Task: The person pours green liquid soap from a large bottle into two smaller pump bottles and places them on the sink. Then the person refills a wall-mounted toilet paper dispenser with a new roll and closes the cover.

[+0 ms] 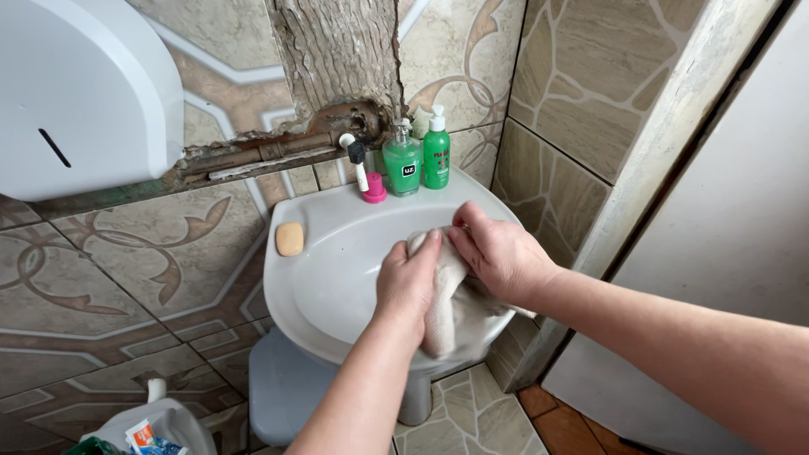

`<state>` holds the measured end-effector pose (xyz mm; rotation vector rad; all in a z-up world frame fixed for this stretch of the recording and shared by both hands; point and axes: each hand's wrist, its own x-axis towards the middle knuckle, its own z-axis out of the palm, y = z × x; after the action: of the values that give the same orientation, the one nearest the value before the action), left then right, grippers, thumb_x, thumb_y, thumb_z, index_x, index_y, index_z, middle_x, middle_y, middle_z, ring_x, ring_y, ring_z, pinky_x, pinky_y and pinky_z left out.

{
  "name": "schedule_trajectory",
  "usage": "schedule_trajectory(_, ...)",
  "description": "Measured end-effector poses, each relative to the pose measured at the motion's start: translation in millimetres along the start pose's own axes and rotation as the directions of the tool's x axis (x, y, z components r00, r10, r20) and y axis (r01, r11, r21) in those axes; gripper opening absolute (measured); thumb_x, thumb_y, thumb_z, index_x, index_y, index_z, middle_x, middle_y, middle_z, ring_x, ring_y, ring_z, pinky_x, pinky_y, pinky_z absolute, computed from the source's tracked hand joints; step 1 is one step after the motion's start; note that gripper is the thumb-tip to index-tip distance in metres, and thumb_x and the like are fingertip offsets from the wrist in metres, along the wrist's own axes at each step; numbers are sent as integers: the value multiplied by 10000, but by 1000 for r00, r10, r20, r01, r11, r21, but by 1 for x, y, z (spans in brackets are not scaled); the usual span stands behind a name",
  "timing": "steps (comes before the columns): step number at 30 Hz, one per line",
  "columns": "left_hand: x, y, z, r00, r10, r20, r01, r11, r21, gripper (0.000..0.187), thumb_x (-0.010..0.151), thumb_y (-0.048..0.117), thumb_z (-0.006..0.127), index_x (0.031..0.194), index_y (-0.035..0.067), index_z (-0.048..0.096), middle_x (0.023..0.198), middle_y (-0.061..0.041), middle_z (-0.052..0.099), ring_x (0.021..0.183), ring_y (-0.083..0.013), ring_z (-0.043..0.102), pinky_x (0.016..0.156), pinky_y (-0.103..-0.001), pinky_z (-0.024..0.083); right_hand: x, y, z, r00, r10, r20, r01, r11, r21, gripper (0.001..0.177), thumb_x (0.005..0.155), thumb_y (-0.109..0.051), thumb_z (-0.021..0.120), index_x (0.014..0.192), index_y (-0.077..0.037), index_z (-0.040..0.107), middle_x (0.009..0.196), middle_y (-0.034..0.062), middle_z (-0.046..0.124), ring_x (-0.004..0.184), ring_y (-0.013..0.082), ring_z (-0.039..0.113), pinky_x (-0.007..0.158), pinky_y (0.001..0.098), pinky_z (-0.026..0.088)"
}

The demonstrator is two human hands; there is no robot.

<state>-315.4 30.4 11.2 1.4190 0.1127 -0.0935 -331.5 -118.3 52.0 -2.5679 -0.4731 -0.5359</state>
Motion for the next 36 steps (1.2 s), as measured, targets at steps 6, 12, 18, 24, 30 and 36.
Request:
schedule_trajectory(6, 41, -44, -41, 979, 102, 179, -136, 972, 191, 569, 983, 421, 714, 1386, 68, 521, 1196, -53, 652, 1032, -144, 623, 855, -350, 500, 9, 10, 0, 980, -166, 115, 177, 980, -93, 262, 970, -216, 507, 1214, -163, 588, 1182, 128, 593, 922, 362, 674, 800, 477, 536)
schedule_trajectory(12, 16, -76, -80, 907, -173, 383, -71, 836, 545, 382, 867, 368, 761, 1072, 53, 694, 841, -93, 702, 675, -194, 592, 566, -369, 454, -16, 10, 9, 953, 159, 259, -109, 974, -198, 227, 934, -206, 534, 1099, -262, 680, 1188, 11, 600, 1089, 236, 658, 928, 383, 544)
schedule_trajectory(18, -37, -49, -60, 918, -267, 293, 39, 796, 604, 445, 884, 362, 699, 890, -83, 679, 619, -105, 654, 561, -242, 670, 529, -379, 492, -22, 0, 2, 912, 284, 297, -208, 942, -264, 252, 907, -254, 552, 1118, -282, 687, 1202, -44, 609, 1089, 191, 673, 949, 363, 544)
schedule_trajectory(24, -54, -57, -51, 981, -139, 139, -33, 580, 814, 656, 860, 300, 796, 1358, 79, 430, 1123, -175, 635, 996, -349, 702, 836, -430, 572, -20, -19, 25, 861, 163, 483, 56, 912, -407, 493, 961, -408, 593, 1424, -287, 478, 1501, 89, 360, 1340, 315, 442, 1087, 457, 438)
schedule_trajectory(30, -32, -112, -42, 935, 61, 348, -353, 175, 919, 491, 922, 165, 652, 1392, 125, 514, 1373, -21, 504, 1350, -246, 408, 1138, -556, 252, -46, -29, 54, 448, 408, 795, 55, 876, -480, 847, 1013, -513, 559, 1647, -297, 43, 1728, 86, 72, 1607, 273, 80, 1278, 646, 66)
schedule_trajectory(36, -9, -157, -49, 903, 146, 404, -423, 140, 895, 495, 927, 136, 576, 1410, 118, 467, 1341, -51, 522, 1325, -242, 430, 1153, -550, 206, -50, -16, 69, 476, 368, 799, 118, 873, -472, 830, 1039, -491, 527, 1646, -250, 15, 1720, 117, 64, 1607, 289, 41, 1276, 631, 20)
